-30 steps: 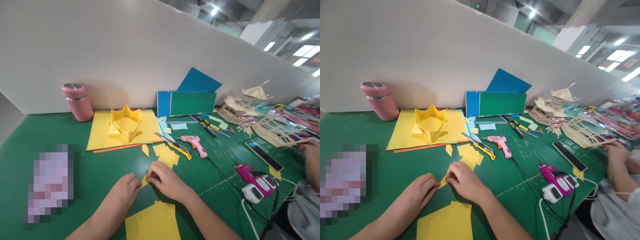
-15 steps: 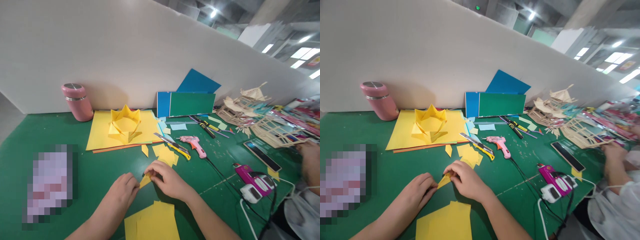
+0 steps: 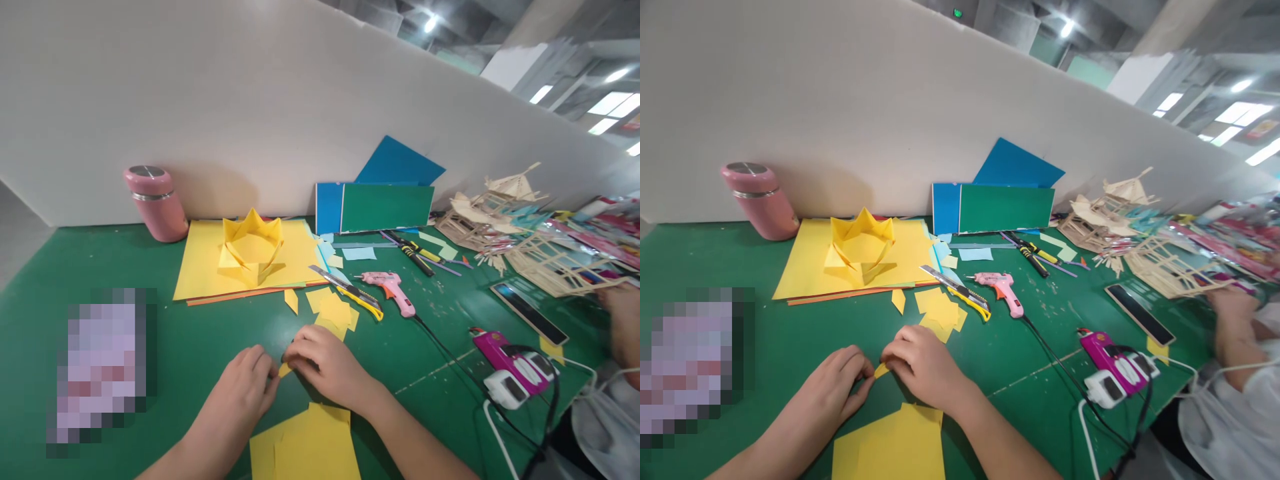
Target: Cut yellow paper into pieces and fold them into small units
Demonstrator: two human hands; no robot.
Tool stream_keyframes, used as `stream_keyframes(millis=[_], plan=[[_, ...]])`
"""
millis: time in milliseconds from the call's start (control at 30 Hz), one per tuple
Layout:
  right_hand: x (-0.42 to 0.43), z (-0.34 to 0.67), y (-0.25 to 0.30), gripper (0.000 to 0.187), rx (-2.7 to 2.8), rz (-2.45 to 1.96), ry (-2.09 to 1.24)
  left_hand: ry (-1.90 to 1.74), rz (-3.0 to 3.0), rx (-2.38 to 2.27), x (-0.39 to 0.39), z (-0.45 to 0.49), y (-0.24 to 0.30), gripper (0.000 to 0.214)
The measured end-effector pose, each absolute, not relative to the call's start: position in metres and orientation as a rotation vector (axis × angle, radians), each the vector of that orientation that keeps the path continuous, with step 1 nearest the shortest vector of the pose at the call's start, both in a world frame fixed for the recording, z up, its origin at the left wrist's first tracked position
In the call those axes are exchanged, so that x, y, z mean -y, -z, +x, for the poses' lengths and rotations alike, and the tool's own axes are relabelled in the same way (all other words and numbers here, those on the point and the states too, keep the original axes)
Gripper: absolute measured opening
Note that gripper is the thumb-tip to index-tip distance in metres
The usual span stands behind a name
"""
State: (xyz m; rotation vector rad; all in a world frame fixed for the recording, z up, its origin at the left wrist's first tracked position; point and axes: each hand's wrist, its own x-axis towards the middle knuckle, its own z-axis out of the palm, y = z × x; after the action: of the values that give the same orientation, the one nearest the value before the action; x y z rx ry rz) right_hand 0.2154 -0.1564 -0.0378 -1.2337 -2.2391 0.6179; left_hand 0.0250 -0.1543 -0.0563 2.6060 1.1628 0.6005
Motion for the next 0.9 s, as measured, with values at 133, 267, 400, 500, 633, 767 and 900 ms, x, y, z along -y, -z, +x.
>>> stream_keyframes(millis=[133, 267, 400, 500, 633, 767, 900], plan=[[0.1557, 0.2148, 0.0379, 0.010, 2.247, -1.253, -0.637, -0.602, 2.598, -1.167, 0.1531, 0.0247, 0.0549, 0.019], [0.1558, 0.2141, 0.0398, 0.011, 2.242, -1.266, -0.629, -0.594, 2.589, -1.155, 0.1517, 0.0236, 0.0547, 0.017], [0.1561, 0.2142, 0.0408, 0.012, 2.249, -1.250, -0.616, -0.598, 2.598, -1.145, 0.1516, 0.0238, 0.0567, 0.017], [0.1562, 0.2146, 0.0408, 0.014, 2.247, -1.230, -0.622, -0.595, 2.610, -1.142, 0.1521, 0.0242, 0.0590, 0.019], [0.1564, 0.2156, 0.0416, 0.016, 2.265, -1.217, -0.606, -0.624, 2.655, -1.133, 0.1528, 0.0240, 0.0616, 0.021], [0.1572, 0.2174, 0.0429, 0.018, 2.325, -1.203, -0.545, -0.627, 2.696, -1.112, 0.1534, 0.0238, 0.0634, 0.022], [0.1581, 0.2179, 0.0416, 0.020, 2.386, -1.207, -0.500, -0.575, 2.693, -1.105, 0.1548, 0.0231, 0.0630, 0.020]])
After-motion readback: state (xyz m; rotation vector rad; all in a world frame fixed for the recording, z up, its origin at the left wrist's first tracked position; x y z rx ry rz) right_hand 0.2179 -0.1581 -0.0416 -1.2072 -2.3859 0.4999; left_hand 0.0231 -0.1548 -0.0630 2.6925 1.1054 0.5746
